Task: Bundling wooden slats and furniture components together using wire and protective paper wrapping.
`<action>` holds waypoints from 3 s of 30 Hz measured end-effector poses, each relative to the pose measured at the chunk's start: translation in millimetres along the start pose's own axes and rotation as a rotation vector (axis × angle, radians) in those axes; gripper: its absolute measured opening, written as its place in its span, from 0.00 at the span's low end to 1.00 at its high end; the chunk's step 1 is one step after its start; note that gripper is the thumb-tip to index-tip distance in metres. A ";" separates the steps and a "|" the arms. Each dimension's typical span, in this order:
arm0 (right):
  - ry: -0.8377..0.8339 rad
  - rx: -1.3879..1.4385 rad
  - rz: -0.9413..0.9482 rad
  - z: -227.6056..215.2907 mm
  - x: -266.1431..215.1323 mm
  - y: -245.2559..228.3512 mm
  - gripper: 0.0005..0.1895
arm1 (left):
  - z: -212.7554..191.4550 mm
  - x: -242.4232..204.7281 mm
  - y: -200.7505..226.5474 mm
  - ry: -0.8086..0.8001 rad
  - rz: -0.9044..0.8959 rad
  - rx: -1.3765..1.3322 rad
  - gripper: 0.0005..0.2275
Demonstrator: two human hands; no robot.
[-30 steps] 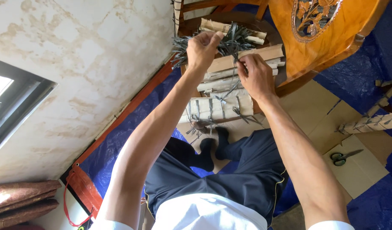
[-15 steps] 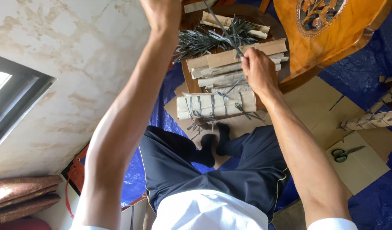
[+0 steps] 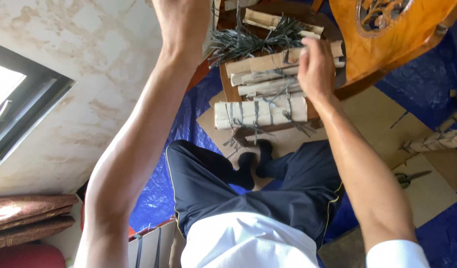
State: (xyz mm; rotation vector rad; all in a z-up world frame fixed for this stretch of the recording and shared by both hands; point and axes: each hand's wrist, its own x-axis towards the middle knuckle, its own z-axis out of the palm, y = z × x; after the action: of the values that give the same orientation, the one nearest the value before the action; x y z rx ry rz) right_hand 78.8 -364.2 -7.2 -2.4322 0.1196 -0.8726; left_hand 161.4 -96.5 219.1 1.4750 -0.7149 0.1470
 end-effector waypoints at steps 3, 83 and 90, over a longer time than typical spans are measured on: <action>0.122 0.358 -0.058 -35.6 10.1 -64.1 0.16 | -14.7 -21.4 4.4 -0.047 0.029 0.000 0.05; -0.158 -0.216 0.444 -66.1 -11.3 -14.0 0.04 | 61.9 -129.7 -349.5 -1.021 0.136 0.783 0.26; -0.166 -0.219 0.429 -66.2 -7.7 -15.7 0.04 | 74.1 -166.5 -406.8 -0.875 0.338 0.827 0.05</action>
State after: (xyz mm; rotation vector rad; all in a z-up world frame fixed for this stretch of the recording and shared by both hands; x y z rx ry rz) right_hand 30.7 -379.9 39.1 -2.5237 0.6780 -0.4840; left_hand 210.8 -163.1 -218.9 2.2110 -1.7619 0.0421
